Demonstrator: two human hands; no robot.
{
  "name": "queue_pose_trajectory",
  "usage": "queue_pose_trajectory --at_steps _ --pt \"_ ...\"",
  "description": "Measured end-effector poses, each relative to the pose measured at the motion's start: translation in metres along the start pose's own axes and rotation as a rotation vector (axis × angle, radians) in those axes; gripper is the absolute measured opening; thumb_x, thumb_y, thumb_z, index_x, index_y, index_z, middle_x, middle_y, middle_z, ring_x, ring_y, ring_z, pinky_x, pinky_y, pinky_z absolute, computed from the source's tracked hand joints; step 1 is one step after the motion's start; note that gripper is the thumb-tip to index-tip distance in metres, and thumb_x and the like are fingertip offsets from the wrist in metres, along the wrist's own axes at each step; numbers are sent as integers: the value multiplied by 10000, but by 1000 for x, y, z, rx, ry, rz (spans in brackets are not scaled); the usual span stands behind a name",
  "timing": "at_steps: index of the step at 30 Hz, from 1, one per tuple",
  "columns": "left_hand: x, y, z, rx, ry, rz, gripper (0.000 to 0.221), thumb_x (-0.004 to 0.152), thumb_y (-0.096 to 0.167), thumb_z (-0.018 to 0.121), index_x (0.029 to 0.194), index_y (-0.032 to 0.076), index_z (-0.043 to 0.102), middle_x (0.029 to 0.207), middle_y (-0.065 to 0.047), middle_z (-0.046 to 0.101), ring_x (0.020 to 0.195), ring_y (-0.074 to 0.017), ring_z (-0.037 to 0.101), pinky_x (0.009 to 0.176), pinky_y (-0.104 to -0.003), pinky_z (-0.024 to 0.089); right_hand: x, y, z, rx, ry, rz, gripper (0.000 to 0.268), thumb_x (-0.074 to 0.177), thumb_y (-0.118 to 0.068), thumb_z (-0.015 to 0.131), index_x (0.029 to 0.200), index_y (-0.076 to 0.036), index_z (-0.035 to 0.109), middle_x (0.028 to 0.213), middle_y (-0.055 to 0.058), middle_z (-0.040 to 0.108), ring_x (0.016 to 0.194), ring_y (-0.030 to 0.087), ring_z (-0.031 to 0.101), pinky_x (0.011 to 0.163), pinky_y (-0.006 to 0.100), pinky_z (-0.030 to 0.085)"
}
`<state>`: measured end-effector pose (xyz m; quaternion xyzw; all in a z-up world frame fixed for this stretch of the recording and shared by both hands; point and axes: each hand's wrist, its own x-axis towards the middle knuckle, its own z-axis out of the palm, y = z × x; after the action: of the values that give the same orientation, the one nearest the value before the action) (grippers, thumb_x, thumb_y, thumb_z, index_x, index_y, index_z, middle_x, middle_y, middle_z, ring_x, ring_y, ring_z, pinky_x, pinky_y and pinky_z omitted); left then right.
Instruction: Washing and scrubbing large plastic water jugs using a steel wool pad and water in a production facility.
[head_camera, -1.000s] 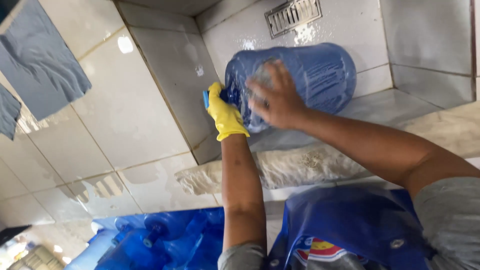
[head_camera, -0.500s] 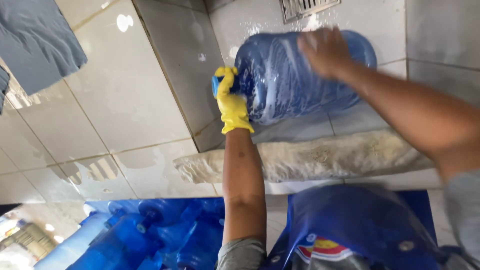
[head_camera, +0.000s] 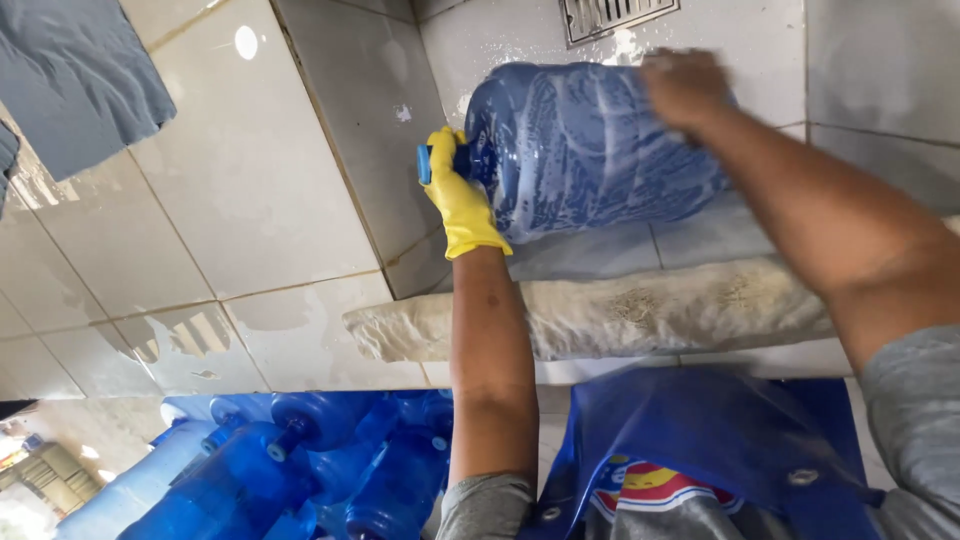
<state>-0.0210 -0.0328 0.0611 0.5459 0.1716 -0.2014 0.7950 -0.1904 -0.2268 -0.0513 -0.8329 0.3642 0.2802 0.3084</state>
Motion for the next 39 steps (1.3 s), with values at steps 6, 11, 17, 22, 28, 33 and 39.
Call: queue_pose_trajectory --at_steps 6,11,17,22,28,33,39 --pt "-3 -2 -23 311 -320 122 220 779 132 721 982 75 657 981 -60 640 984 -206 644 940 -325 484 -81 -95 -63 454 256 -550 724 998 -663 231 1514 -245 519 1628 231 214 1475 555 98 1095 812 111" --pt "-21 9 24 394 -268 269 356 760 55 711 656 188 398 741 89 337 700 -84 311 597 -251 289 -104 -135 -70 -6 346 -586 344 895 -389 662 951 -74 788 1443 195 555 1527 462 296 1231 696 96" --pt "16 -20 -21 256 -548 261 311 751 -20 785 1014 72 647 994 -95 669 946 -248 679 989 -379 515 -25 -94 -93 685 43 -143 642 953 -564 523 1464 -180 580 1530 123 518 1375 376 483 1075 485 387" --pt "20 -15 -36 -15 1 6 135 810 63 755 840 115 634 756 -91 628 731 -235 678 737 -362 583 -100 -66 23 138 572 -664 627 991 -248 560 1541 -137 282 1472 342 380 1402 591 288 1097 769 271" --pt "23 -23 -40 64 -121 -16 164 817 79 769 960 50 693 795 -158 684 791 -246 726 732 -329 590 2 -49 -4 532 230 -186 495 1053 -569 443 1303 -232 705 1235 223 690 1158 445 649 923 585 521" --pt "64 -38 -82 -108 11 -206 141 850 82 762 990 104 751 867 -130 741 878 -273 755 841 -364 614 -41 10 74 215 753 -707 583 1106 -393 493 1625 -163 361 1427 480 368 1346 686 359 948 818 375" --pt "73 -39 -67 -46 -56 -154 171 815 67 791 980 94 756 837 -149 729 832 -262 751 803 -361 616 54 40 44 304 -56 376 885 939 -901 107 1629 -376 286 1606 319 284 1453 567 304 1074 753 289"
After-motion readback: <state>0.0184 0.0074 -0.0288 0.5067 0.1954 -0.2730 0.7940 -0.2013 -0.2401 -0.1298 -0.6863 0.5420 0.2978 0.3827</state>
